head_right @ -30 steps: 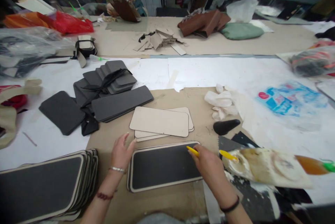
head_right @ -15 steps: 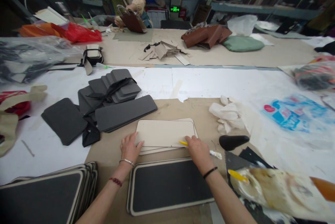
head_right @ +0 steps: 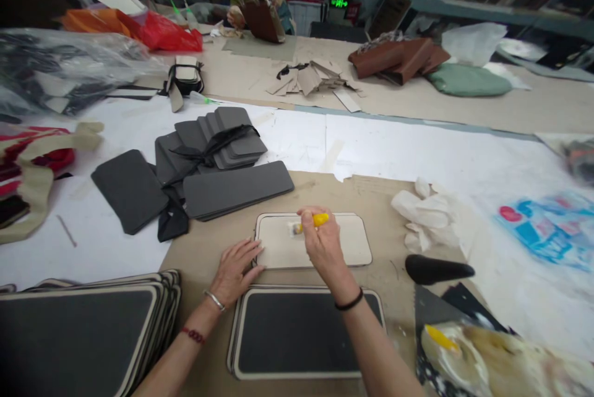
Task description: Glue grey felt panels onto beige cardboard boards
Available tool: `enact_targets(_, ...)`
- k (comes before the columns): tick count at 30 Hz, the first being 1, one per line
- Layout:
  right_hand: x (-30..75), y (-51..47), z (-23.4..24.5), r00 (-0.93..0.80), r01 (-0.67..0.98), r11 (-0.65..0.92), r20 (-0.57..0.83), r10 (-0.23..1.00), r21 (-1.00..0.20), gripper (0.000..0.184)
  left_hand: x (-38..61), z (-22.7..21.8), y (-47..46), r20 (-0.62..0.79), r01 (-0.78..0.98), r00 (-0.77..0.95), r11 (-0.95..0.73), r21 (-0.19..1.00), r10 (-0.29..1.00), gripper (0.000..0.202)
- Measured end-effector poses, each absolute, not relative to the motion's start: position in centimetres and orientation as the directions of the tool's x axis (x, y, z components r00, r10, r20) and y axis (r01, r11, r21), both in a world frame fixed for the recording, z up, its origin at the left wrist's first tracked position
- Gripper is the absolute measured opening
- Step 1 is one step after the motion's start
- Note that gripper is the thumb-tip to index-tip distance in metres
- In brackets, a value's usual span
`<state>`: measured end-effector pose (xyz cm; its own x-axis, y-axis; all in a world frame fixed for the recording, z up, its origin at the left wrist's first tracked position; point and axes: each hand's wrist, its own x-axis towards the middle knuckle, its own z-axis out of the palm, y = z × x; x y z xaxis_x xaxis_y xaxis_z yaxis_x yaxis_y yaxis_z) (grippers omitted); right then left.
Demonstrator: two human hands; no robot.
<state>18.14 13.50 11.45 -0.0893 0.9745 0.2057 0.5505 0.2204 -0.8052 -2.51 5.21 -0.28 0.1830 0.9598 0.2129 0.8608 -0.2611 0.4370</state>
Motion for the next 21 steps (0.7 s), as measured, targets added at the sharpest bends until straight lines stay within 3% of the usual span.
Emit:
enact_targets(4, 14.8, 13.6, 8.8, -0.100, 0.436, 0.078, 0.038, 0.994, -0.897, 0.040, -2.8, -0.5, 5.4, 0.190, 0.859, 0.182, -0.250, 0.447, 0.965, 0.036)
enact_targets(9, 13.4, 13.3, 5.5, -0.123, 0.382, -0.054, -0.109, 0.986, -0.922, 0.023, -2.8, -0.4, 5.3, 0.214, 0.861, 0.171, -0.252, 0.442, 0.962, 0.032)
enact_targets(13, 17.4, 13.9, 4.4, 0.021, 0.529, -0.035, -0.028, 0.999, -0.848, 0.018, -2.8, -0.3, 5.3, 0.219, 0.862, 0.174, -0.256, 0.438, 0.960, 0.029)
enact_targets(21, 28.8, 14.8, 5.2, 0.191, 0.806, -0.062, 0.159, 0.969, -0.588, 0.030, -2.8, -0.7, 5.4, 0.233, 0.869, 0.154, -0.244, 0.431, 0.960, 0.029)
